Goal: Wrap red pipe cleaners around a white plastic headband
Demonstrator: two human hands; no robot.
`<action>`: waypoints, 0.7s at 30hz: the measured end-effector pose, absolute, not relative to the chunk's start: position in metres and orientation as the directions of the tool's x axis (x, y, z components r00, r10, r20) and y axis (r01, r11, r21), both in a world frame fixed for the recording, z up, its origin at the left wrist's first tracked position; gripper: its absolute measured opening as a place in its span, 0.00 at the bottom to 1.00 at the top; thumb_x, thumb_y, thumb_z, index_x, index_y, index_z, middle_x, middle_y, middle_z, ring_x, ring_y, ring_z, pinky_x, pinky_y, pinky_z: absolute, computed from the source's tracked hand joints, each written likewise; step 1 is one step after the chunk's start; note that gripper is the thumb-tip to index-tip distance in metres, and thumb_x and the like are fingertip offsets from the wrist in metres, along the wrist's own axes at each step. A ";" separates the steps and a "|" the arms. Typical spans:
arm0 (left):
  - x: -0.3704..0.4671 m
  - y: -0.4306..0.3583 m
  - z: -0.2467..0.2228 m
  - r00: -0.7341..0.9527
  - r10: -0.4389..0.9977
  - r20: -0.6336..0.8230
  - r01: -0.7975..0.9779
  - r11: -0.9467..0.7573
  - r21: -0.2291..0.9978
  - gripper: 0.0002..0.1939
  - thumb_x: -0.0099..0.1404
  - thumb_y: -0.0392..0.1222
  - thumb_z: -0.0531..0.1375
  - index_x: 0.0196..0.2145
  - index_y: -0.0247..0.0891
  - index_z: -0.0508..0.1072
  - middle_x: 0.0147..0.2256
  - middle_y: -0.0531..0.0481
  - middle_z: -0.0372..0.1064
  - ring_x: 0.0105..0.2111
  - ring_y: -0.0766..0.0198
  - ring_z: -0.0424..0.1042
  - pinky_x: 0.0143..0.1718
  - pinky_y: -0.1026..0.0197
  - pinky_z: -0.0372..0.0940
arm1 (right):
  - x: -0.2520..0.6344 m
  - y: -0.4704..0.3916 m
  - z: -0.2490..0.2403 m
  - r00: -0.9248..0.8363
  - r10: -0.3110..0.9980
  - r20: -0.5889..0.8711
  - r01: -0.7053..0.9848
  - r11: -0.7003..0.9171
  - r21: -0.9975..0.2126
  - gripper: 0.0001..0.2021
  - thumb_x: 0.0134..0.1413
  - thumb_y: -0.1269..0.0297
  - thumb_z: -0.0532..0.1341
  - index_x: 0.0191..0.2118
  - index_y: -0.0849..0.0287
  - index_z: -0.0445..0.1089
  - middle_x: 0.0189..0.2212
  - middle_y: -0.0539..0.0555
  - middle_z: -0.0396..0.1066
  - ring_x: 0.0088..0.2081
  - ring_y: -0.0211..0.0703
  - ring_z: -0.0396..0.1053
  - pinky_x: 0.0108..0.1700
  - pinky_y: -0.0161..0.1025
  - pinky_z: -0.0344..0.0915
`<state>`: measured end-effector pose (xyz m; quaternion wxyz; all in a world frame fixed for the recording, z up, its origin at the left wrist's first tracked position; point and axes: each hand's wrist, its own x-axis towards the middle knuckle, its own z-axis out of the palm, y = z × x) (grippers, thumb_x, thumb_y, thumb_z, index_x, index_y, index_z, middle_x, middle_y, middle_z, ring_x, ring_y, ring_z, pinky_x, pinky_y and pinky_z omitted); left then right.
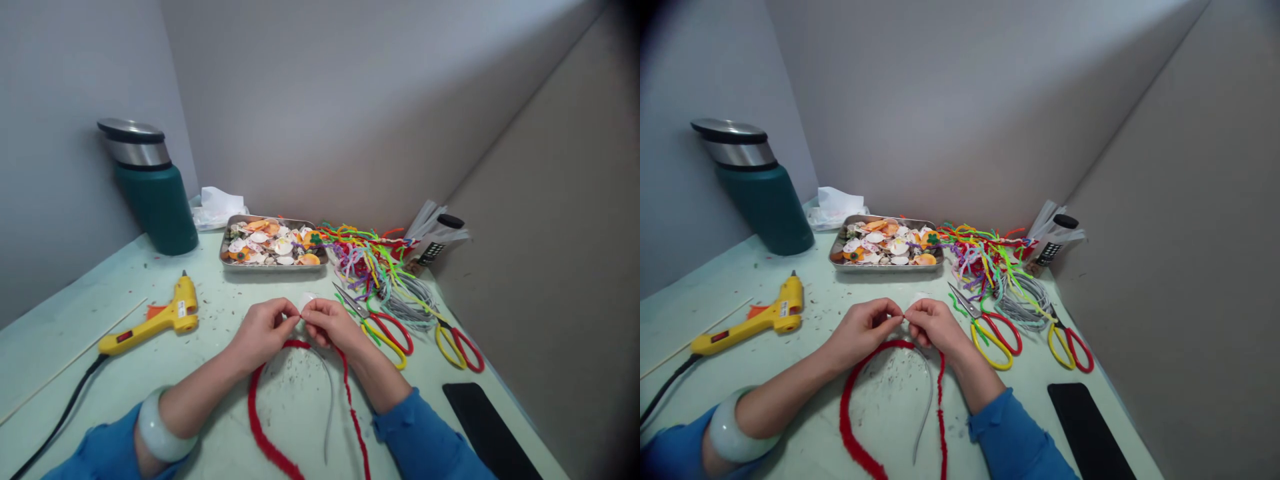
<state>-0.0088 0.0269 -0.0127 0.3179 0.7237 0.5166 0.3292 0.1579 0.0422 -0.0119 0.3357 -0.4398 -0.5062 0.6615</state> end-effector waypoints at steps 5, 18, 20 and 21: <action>-0.008 0.023 -0.010 0.278 0.921 0.272 0.592 -0.387 0.707 0.06 0.60 0.38 0.54 0.31 0.38 0.71 0.25 0.54 0.67 0.23 0.68 0.61 0.26 0.65 0.55 | 0.161 0.045 -0.014 -0.431 0.858 -0.279 -0.055 -0.333 -0.941 0.10 0.44 0.60 0.63 0.26 0.60 0.63 0.13 0.44 0.62 0.10 0.27 0.51 0.12 0.27 0.43; -0.008 0.019 -0.008 0.295 0.897 0.328 0.641 -0.440 0.628 0.06 0.60 0.36 0.53 0.30 0.38 0.70 0.26 0.53 0.67 0.25 0.67 0.63 0.28 0.65 0.55 | 0.161 0.045 -0.015 -0.476 0.821 -0.315 -0.125 -0.418 -0.900 0.10 0.43 0.61 0.64 0.26 0.61 0.64 0.12 0.44 0.62 0.10 0.27 0.50 0.11 0.27 0.42; -0.007 0.018 -0.008 0.278 0.908 0.313 0.643 -0.418 0.642 0.06 0.60 0.36 0.53 0.30 0.38 0.70 0.25 0.53 0.66 0.24 0.67 0.63 0.27 0.65 0.54 | 0.160 0.045 -0.015 -0.470 0.823 -0.318 -0.118 -0.416 -0.902 0.10 0.43 0.61 0.65 0.26 0.61 0.64 0.12 0.44 0.62 0.10 0.28 0.50 0.11 0.27 0.42; -0.006 0.018 -0.008 0.264 0.917 0.300 0.640 -0.399 0.656 0.06 0.59 0.37 0.53 0.30 0.38 0.70 0.24 0.54 0.66 0.23 0.67 0.62 0.27 0.65 0.54 | 0.160 0.044 -0.015 -0.467 0.825 -0.319 -0.113 -0.413 -0.904 0.10 0.43 0.61 0.65 0.26 0.61 0.63 0.12 0.44 0.62 0.10 0.28 0.50 0.11 0.27 0.42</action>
